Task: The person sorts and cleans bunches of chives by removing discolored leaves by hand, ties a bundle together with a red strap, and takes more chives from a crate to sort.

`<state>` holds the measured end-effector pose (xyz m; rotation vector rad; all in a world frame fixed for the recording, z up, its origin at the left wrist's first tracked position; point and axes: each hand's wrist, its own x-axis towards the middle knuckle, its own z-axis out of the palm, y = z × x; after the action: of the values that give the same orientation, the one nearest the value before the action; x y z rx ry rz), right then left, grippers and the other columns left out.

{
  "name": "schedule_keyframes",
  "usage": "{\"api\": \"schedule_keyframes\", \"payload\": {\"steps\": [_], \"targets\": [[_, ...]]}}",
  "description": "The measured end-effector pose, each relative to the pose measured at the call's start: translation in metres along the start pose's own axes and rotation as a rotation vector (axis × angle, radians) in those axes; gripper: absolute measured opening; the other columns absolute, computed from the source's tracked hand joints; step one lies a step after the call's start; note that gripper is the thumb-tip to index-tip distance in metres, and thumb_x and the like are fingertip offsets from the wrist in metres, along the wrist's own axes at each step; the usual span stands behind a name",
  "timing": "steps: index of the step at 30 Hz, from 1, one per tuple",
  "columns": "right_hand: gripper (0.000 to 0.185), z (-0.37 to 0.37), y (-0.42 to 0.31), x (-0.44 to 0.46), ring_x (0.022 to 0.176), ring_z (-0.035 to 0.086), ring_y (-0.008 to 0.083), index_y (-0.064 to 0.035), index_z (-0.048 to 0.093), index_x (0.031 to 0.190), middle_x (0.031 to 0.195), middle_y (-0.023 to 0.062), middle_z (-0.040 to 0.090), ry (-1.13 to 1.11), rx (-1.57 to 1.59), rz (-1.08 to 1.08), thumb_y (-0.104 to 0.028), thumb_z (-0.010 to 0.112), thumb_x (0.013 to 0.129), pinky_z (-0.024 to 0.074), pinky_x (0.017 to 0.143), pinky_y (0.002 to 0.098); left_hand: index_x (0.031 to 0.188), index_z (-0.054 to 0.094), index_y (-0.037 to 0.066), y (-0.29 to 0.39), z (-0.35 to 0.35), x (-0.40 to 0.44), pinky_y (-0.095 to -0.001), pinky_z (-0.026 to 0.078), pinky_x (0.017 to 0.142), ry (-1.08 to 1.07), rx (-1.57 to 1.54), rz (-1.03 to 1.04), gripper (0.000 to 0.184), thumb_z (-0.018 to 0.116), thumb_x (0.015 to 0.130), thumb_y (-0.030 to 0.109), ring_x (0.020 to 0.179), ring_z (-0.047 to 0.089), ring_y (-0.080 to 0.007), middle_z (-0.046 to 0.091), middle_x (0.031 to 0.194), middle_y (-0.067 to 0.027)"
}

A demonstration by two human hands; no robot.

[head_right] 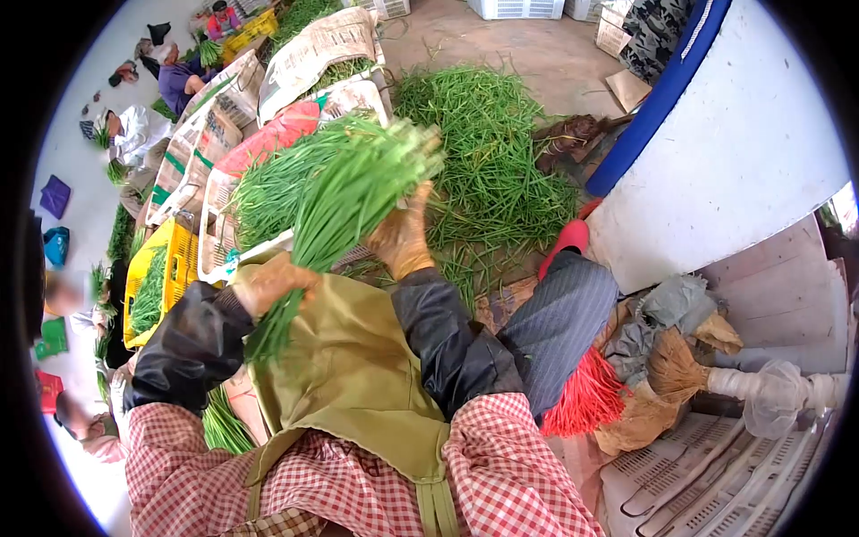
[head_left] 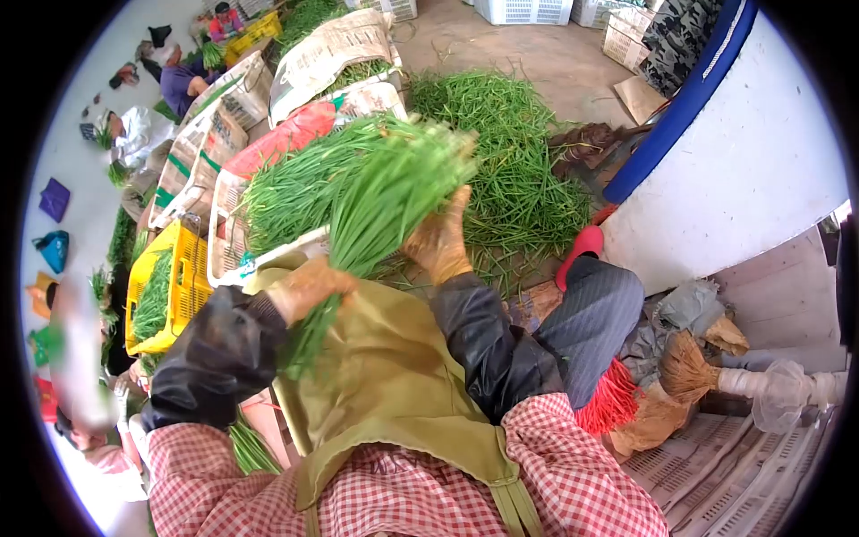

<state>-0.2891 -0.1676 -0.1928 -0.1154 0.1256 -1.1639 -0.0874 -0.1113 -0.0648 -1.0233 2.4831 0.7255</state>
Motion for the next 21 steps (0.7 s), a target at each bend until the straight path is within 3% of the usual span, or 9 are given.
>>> {"api": "schedule_keyframes", "payload": {"steps": [1, 2, 4, 5, 7, 11, 12, 17, 21], "targets": [[0.095, -0.014, -0.008, 0.002, 0.122, 0.05, 0.0314, -0.0114, 0.038, 0.143, 0.138, 0.0152, 0.047, 0.035, -0.008, -0.077, -0.082, 0.038, 0.08, 0.0467, 0.096, 0.0533, 0.089, 0.064, 0.007, -0.002, 0.008, -0.002, -0.0383, 0.051, 0.068, 0.04, -0.489, -0.373, 0.013, 0.059, 0.084, 0.018, 0.071, 0.064, -0.0289, 0.066, 0.077, -0.0111], [0.099, -0.032, -0.017, 0.004, 0.118, 0.053, 0.0317, -0.0112, 0.036, 0.144, 0.137, 0.0131, 0.049, 0.073, -0.013, -0.153, -0.085, 0.038, 0.078, 0.0478, 0.097, 0.0505, 0.089, 0.064, 0.007, -0.011, 0.02, -0.007, -0.0383, 0.051, 0.068, 0.035, -0.484, -0.387, 0.013, 0.059, 0.084, 0.018, 0.071, 0.064, -0.0289, 0.066, 0.077, -0.0111], [0.098, -0.068, -0.047, 0.016, 0.118, 0.053, 0.033, -0.0096, 0.039, 0.142, 0.136, 0.016, 0.049, -0.445, 0.054, -0.137, -0.083, 0.043, 0.077, 0.0452, 0.099, 0.0536, 0.1, 0.062, 0.006, -0.029, 0.039, -0.019, -0.0428, 0.052, 0.073, 0.396, 0.072, -0.466, 0.025, 0.062, 0.081, 0.023, 0.082, 0.066, -0.0353, 0.067, 0.085, -0.0174], [0.09, -0.048, -0.051, -0.005, 0.118, 0.054, 0.0326, -0.0071, 0.046, 0.135, 0.134, 0.0168, 0.051, -0.076, 0.254, -0.083, -0.079, 0.043, 0.081, 0.0479, 0.095, 0.0537, 0.11, 0.057, 0.005, -0.01, 0.022, -0.024, -0.0465, 0.051, 0.077, 0.353, 0.137, -0.534, 0.039, 0.065, 0.078, 0.026, 0.089, 0.066, -0.0372, 0.067, 0.09, -0.0207], [0.068, -0.064, -0.057, -0.006, 0.083, 0.06, 0.0263, -0.0038, 0.05, 0.13, 0.1, 0.0104, 0.06, -0.003, 0.01, -0.184, -0.061, 0.046, 0.092, 0.0553, 0.076, 0.0408, 0.111, 0.056, 0.005, 0.002, 0.006, -0.032, -0.0465, 0.051, 0.077, 0.303, 0.218, -0.622, 0.039, 0.064, 0.079, 0.026, 0.087, 0.065, -0.0373, 0.067, 0.089, -0.0204], [0.023, -0.087, -0.06, 0.012, 0.045, 0.037, 0.0102, -0.0054, 0.058, 0.102, 0.055, -0.0054, 0.042, 0.082, 0.178, -0.138, -0.027, 0.052, 0.098, 0.0356, 0.042, 0.0246, 0.108, 0.053, 0.007, -0.011, 0.004, -0.051, -0.0465, 0.051, 0.071, 0.348, 0.418, -0.682, 0.034, 0.063, 0.081, 0.023, 0.082, 0.065, -0.0368, 0.066, 0.086, -0.0185], [0.018, -0.089, -0.06, 0.019, 0.043, 0.034, 0.01, -0.0076, 0.058, 0.089, 0.052, -0.0058, 0.038, 0.339, 0.029, -0.149, -0.024, 0.053, 0.097, 0.0326, 0.04, 0.0252, 0.106, 0.053, 0.007, -0.01, 0.007, -0.058, -0.0464, 0.05, 0.07, 0.365, 0.441, -0.669, 0.03, 0.062, 0.079, 0.017, 0.08, 0.065, -0.0362, 0.066, 0.084, -0.0176], [0.021, -0.19, -0.106, 0.0, 0.041, 0.024, 0.0133, -0.0102, 0.055, 0.075, 0.05, -0.0047, 0.034, 0.47, 0.184, -0.267, -0.022, 0.052, 0.093, 0.0337, 0.043, 0.026, 0.102, 0.052, 0.007, -0.015, 0.046, -0.106, -0.0442, 0.051, 0.064, 0.456, 0.513, -0.774, 0.026, 0.061, 0.078, 0.013, 0.075, 0.066, -0.0335, 0.065, 0.079, -0.0147], [0.037, -0.141, -0.079, -0.032, 0.043, 0.03, 0.0103, -0.0057, 0.057, 0.092, 0.068, 0.0034, 0.053, 0.65, 0.004, -0.022, -0.042, 0.052, 0.093, 0.031, 0.041, 0.0233, 0.102, 0.053, 0.011, -0.032, 0.11, -0.131, -0.0388, 0.049, 0.058, 0.626, 0.695, -0.852, 0.023, 0.054, 0.08, 0.008, 0.066, 0.061, -0.0255, 0.058, 0.074, -0.0069]]}}
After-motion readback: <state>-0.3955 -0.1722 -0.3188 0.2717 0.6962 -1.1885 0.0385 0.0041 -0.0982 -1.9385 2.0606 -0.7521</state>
